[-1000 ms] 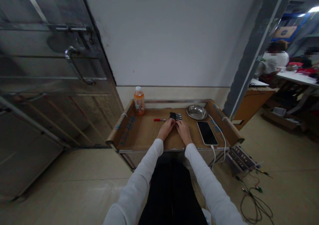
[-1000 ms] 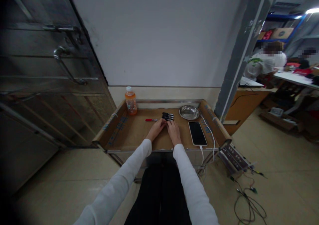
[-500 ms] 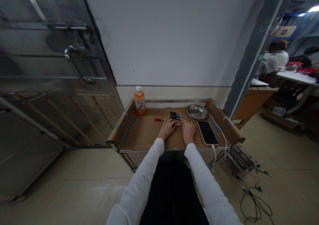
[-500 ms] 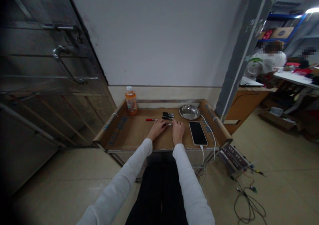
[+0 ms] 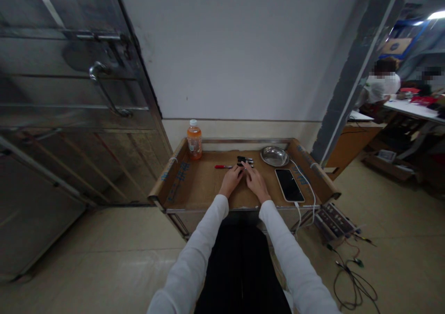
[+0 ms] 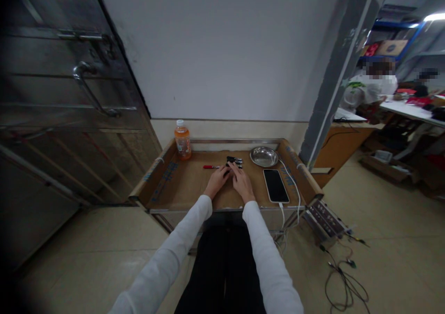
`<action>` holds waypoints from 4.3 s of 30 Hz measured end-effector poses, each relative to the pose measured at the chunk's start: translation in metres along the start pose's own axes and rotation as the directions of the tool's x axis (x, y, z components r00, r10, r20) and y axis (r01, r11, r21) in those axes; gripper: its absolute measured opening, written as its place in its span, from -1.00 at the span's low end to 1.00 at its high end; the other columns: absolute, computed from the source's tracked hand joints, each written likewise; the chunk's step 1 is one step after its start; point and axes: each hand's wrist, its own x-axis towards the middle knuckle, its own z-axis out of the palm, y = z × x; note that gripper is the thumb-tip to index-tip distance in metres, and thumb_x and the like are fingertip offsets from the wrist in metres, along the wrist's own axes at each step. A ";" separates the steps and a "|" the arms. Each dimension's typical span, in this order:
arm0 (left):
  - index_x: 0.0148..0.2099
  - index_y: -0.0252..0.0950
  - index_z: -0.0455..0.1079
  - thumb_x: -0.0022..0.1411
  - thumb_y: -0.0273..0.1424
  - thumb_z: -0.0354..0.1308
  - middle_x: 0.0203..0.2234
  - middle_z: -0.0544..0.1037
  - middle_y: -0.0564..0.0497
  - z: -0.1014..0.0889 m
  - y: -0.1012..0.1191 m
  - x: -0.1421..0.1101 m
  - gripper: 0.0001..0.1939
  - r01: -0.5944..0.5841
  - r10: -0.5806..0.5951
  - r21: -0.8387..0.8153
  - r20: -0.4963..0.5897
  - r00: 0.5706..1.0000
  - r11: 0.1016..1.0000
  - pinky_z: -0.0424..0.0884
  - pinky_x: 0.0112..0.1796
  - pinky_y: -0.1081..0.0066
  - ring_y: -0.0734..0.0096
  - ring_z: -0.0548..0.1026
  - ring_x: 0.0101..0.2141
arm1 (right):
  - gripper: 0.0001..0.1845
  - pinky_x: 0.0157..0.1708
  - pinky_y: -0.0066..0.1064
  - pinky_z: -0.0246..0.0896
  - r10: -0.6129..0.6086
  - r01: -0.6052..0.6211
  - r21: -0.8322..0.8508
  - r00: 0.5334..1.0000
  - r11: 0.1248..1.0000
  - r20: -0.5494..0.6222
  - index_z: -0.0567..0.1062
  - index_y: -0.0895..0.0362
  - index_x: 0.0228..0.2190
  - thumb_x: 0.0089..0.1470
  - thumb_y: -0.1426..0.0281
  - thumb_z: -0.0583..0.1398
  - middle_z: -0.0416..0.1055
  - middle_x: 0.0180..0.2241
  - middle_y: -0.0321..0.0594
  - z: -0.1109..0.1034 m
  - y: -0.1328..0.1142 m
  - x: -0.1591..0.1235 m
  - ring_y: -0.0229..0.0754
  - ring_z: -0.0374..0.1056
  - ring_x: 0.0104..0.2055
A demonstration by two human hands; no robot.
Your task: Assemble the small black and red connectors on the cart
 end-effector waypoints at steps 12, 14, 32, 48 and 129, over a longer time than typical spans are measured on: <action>-0.12 -0.42 0.30 0.29 -0.53 -0.12 -0.18 0.40 -0.26 -0.013 0.013 -0.011 -0.80 0.512 -0.456 0.273 -0.246 0.855 0.814 0.31 -0.08 0.18 0.12 0.37 -0.11 | -0.55 0.07 -0.17 0.13 0.192 -0.197 -0.151 0.980 0.969 -0.043 0.34 0.13 0.06 0.15 0.49 -0.04 0.20 0.16 -0.04 0.020 0.011 -0.002 -0.04 0.16 0.13; -0.12 -0.46 0.29 0.28 -0.55 -0.15 -0.17 0.39 -0.29 -0.013 0.013 -0.009 -0.77 0.524 -0.474 0.285 -0.229 0.850 0.803 0.29 -0.07 0.17 0.10 0.36 -0.08 | -0.56 0.04 -0.16 0.13 0.213 -0.218 -0.186 0.976 0.958 -0.047 0.36 0.11 0.06 0.16 0.48 -0.03 0.20 0.15 -0.02 0.021 0.012 -0.003 -0.02 0.15 0.13; -0.23 -0.31 0.34 0.11 -0.63 -0.04 -0.22 0.39 -0.12 -0.012 0.016 -0.021 -0.77 0.112 -0.119 0.057 0.139 0.983 0.992 0.29 0.00 0.22 0.22 0.35 -0.10 | -0.81 -0.15 -0.31 0.08 0.247 -0.243 -0.300 0.969 0.923 -0.025 0.41 0.17 -0.26 0.14 0.48 0.02 0.31 -0.21 -0.07 0.011 0.003 0.001 -0.09 0.17 -0.14; -0.20 -0.29 0.39 0.26 -0.54 -0.04 -0.20 0.41 -0.07 0.019 0.002 0.019 -0.81 0.067 -0.052 -0.112 0.136 0.989 0.991 0.33 0.00 0.23 0.33 0.39 -0.13 | -0.71 -0.10 -0.25 0.10 0.216 -0.212 -0.190 0.976 0.959 0.001 0.44 0.16 -0.24 0.18 0.52 -0.06 0.30 -0.21 -0.06 0.022 0.018 0.001 -0.07 0.19 -0.16; -0.04 -0.46 0.26 0.29 -0.60 -0.27 -0.10 0.37 -0.28 -0.013 0.029 -0.019 -0.67 0.690 -0.596 0.412 -0.350 0.722 0.595 0.32 -0.11 0.25 0.14 0.38 -0.08 | -0.60 -0.05 -0.31 0.03 0.231 -0.183 -0.298 0.964 0.937 0.133 0.38 -0.02 0.00 0.14 0.48 0.05 0.29 -0.06 -0.12 0.014 -0.010 0.021 -0.11 0.16 -0.02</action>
